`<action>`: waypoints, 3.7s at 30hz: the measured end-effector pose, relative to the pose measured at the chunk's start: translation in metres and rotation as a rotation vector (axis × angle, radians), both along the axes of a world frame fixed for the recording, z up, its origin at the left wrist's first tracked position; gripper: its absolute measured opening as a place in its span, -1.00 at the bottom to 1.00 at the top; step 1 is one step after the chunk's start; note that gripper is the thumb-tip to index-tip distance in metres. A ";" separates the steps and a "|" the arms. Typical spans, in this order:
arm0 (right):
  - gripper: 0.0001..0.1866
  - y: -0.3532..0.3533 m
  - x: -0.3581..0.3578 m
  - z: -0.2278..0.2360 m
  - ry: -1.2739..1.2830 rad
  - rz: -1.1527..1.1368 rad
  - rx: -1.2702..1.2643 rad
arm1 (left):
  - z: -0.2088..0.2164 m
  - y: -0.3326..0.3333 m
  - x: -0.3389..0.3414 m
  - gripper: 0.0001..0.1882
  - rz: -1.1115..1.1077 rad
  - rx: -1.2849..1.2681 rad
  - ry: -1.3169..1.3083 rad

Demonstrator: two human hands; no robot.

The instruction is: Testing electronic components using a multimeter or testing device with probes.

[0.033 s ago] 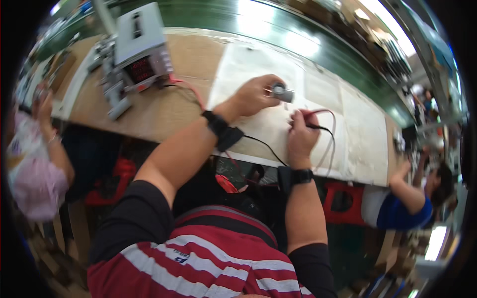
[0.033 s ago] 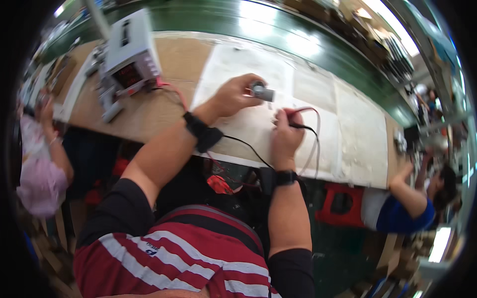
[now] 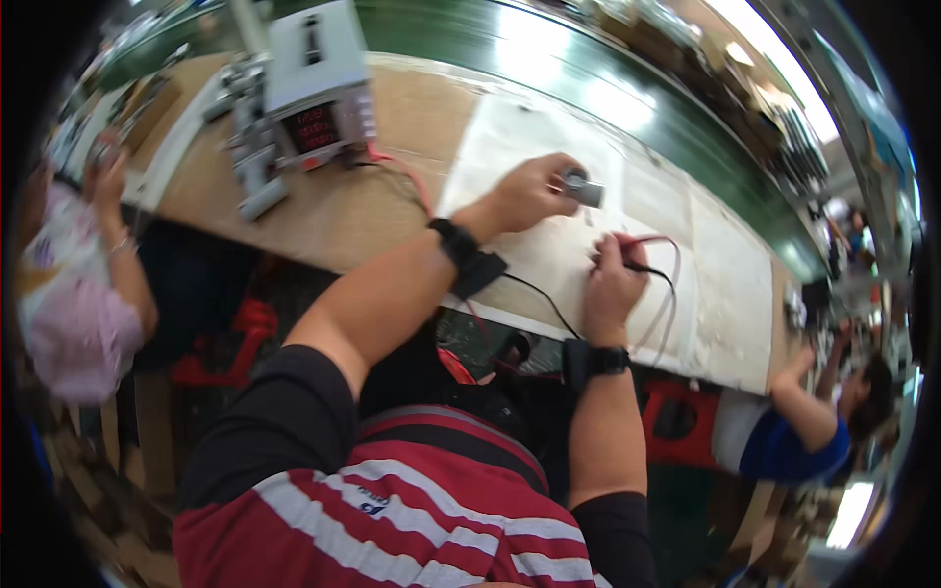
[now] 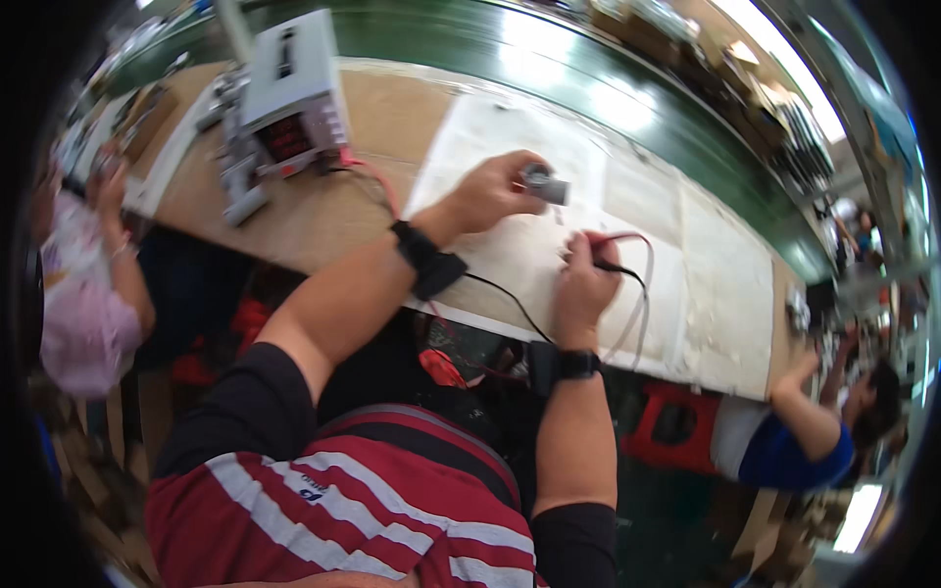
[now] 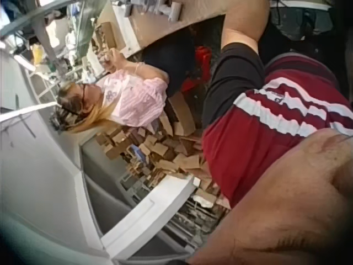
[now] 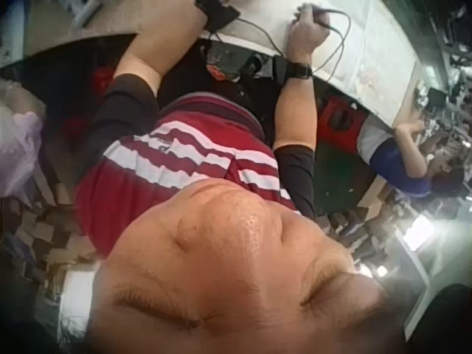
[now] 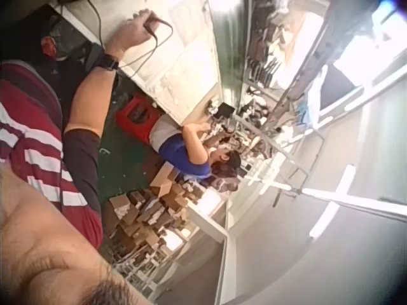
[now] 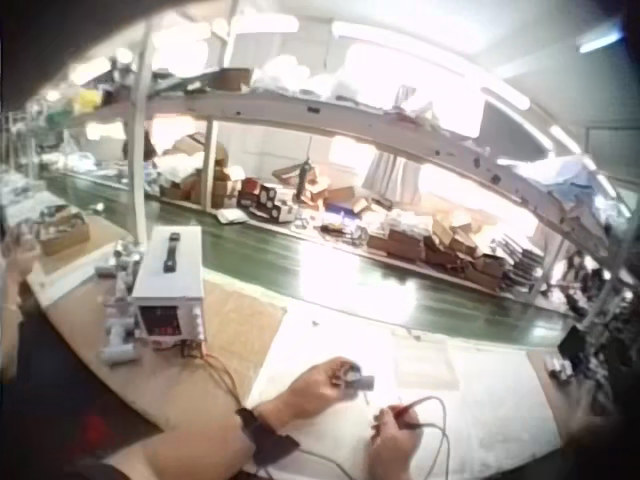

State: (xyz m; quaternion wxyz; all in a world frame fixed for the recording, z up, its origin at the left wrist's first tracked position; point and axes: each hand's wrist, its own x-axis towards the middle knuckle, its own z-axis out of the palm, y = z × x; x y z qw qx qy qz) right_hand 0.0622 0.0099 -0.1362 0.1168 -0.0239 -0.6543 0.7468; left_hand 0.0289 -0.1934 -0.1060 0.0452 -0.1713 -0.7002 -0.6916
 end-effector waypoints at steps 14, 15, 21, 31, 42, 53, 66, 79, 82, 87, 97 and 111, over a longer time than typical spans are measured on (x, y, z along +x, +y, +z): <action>-0.91 0.008 0.009 0.014 0.040 0.071 0.086 | 0.037 -0.152 0.186 -0.29 0.483 0.231 -0.296; -0.91 0.008 0.011 0.013 0.039 0.080 0.083 | 0.031 -0.161 0.198 -0.29 0.492 0.229 -0.296; -0.88 0.007 0.011 0.013 0.040 0.082 0.094 | -0.012 -0.223 0.229 -0.32 0.886 -0.764 0.179; -0.88 0.006 0.014 0.014 0.033 0.077 0.115 | -0.011 -0.240 0.228 -0.53 1.085 -1.041 0.061; -0.88 0.002 0.016 0.017 0.000 0.080 0.153 | -0.036 -0.322 0.191 -0.50 1.291 -1.020 0.036; -0.87 0.000 0.016 0.020 0.013 0.084 0.154 | -0.010 -0.379 0.174 -0.39 1.523 -1.238 -0.437; -0.91 0.020 0.016 0.020 0.010 0.059 0.123 | -0.011 -0.314 0.165 -0.38 1.101 -1.313 -0.206; -0.88 0.004 0.006 0.009 0.080 0.058 0.073 | -0.004 -0.200 0.193 -0.68 1.103 -0.611 0.465; -0.87 0.006 0.005 0.008 0.095 0.047 0.128 | 0.014 -0.106 0.191 -0.75 0.627 -0.665 0.393; -0.86 0.014 0.011 0.016 0.030 0.009 -0.045 | 0.001 -0.029 0.160 -0.75 0.256 -0.690 0.451; -0.73 0.113 0.039 0.029 -0.049 -0.207 -0.225 | -0.006 -0.007 0.152 -0.68 0.236 -0.868 0.446; -0.63 0.145 0.026 0.015 0.115 -0.366 0.307 | -0.007 -0.004 0.153 -0.69 0.261 -0.893 0.452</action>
